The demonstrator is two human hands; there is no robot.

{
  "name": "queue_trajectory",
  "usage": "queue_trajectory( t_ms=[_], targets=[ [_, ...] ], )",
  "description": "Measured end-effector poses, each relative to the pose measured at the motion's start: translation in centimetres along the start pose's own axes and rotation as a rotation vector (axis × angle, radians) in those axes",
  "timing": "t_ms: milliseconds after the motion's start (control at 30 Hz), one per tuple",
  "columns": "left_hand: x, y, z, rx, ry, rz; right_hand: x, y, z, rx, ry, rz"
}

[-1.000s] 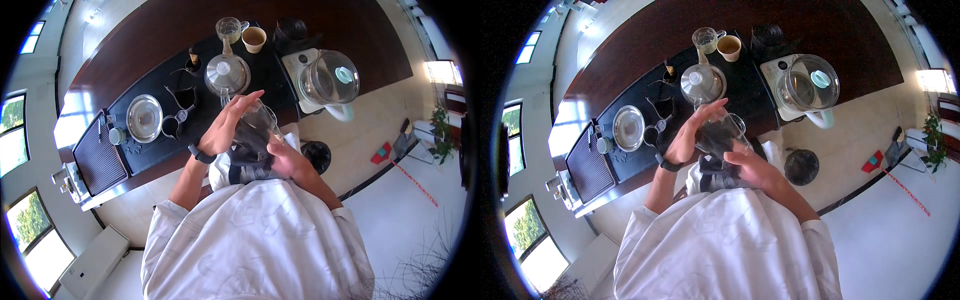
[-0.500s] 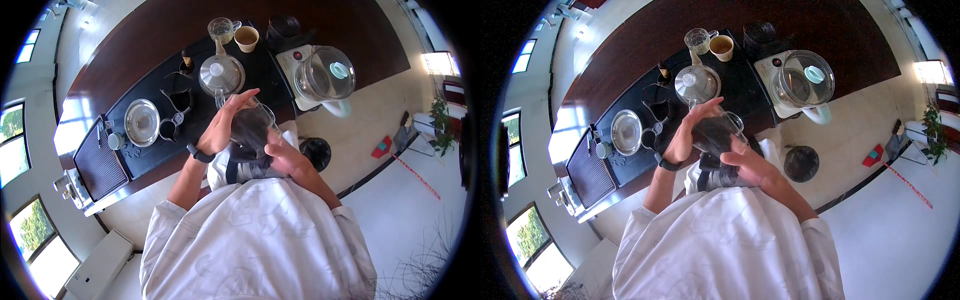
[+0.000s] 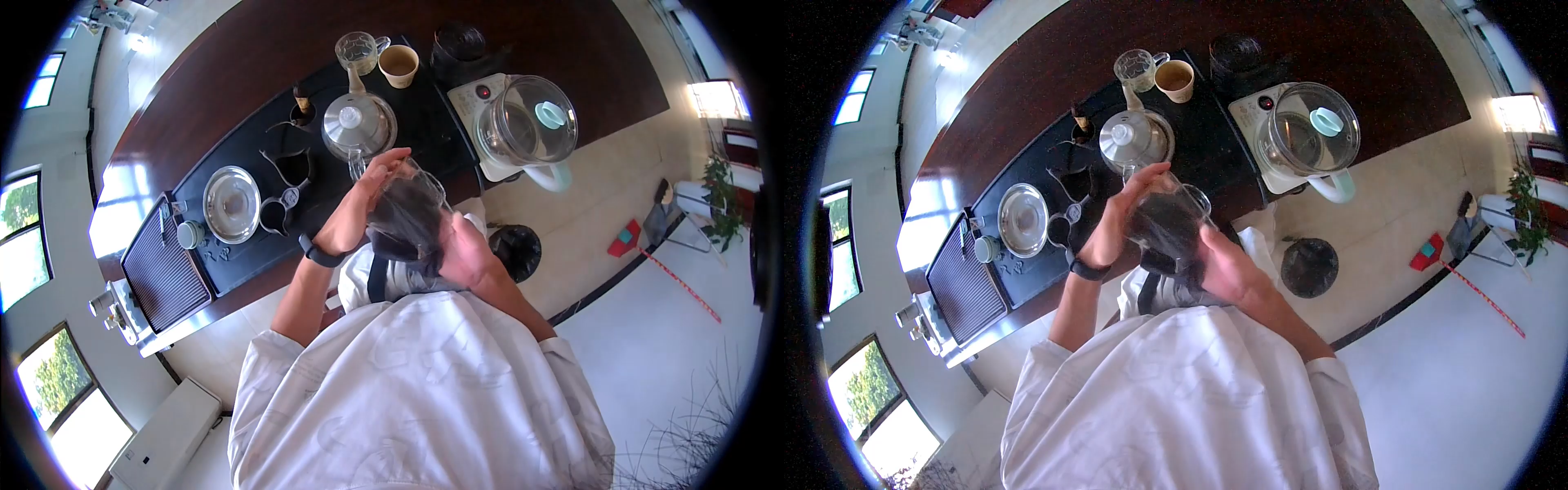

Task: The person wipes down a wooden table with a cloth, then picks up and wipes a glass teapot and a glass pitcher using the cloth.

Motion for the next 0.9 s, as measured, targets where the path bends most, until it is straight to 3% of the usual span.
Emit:
queue_trajectory(
  t_ms=[67,100,133,167,233,400,533,600,633,700,833,900],
  targets=[
    [-0.3,0.1,0.3,0.026,0.035,-0.043,-0.5,-0.3,-0.2,0.117,-0.048,-0.008],
    [0.5,-0.1,0.4,-0.056,-0.108,-0.086,-0.6,-0.3,-0.2,0.234,-0.096,-0.015],
    [1.2,-0.3,0.6,-0.135,-0.251,-0.129,-0.7,-0.2,-0.3,0.235,-0.094,-0.012],
    [1.3,-0.1,0.7,-0.134,-0.252,-0.127,-0.6,-0.3,-0.3,0.211,-0.082,-0.096],
    [1.9,0.2,1.1,-0.188,-0.348,-0.469,-0.3,-0.2,-0.3,0.187,-0.072,-0.181],
    [1.4,1.0,2.1,-0.287,-0.314,-0.221,0.2,0.6,0.0,0.226,-0.069,-0.173],
    [1.3,0.6,2.5,-0.223,-0.231,-0.041,0.0,-0.5,-0.2,0.223,-0.061,-0.092],
    [1.1,0.7,2.5,-0.173,-0.244,0.084,-0.3,-0.8,-0.2,0.181,-0.004,0.19],
    [0.6,0.8,2.5,-0.173,-0.245,0.084,-0.3,-0.8,-0.3,0.181,-0.004,0.191],
    [-0.4,1.4,2.2,-0.054,-0.217,-0.133,-0.6,-0.9,-0.6,0.204,0.012,0.525],
    [-1.5,0.8,2.3,0.042,-0.146,0.106,-1.1,-0.7,-0.8,0.165,-0.033,0.832],
    [-1.6,1.0,2.3,0.058,-0.185,0.066,-1.0,0.2,-0.3,0.159,-0.051,0.743]
  ],
)
Point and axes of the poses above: each hand's wrist, its own z-axis away from the middle knuckle, its own y-axis out of the back of the hand, x = y × z, the point moved 4 cm from there along -z, towards the middle knuckle, and after that the axes turned 3 degrees about -y, right-handed, at the moved point
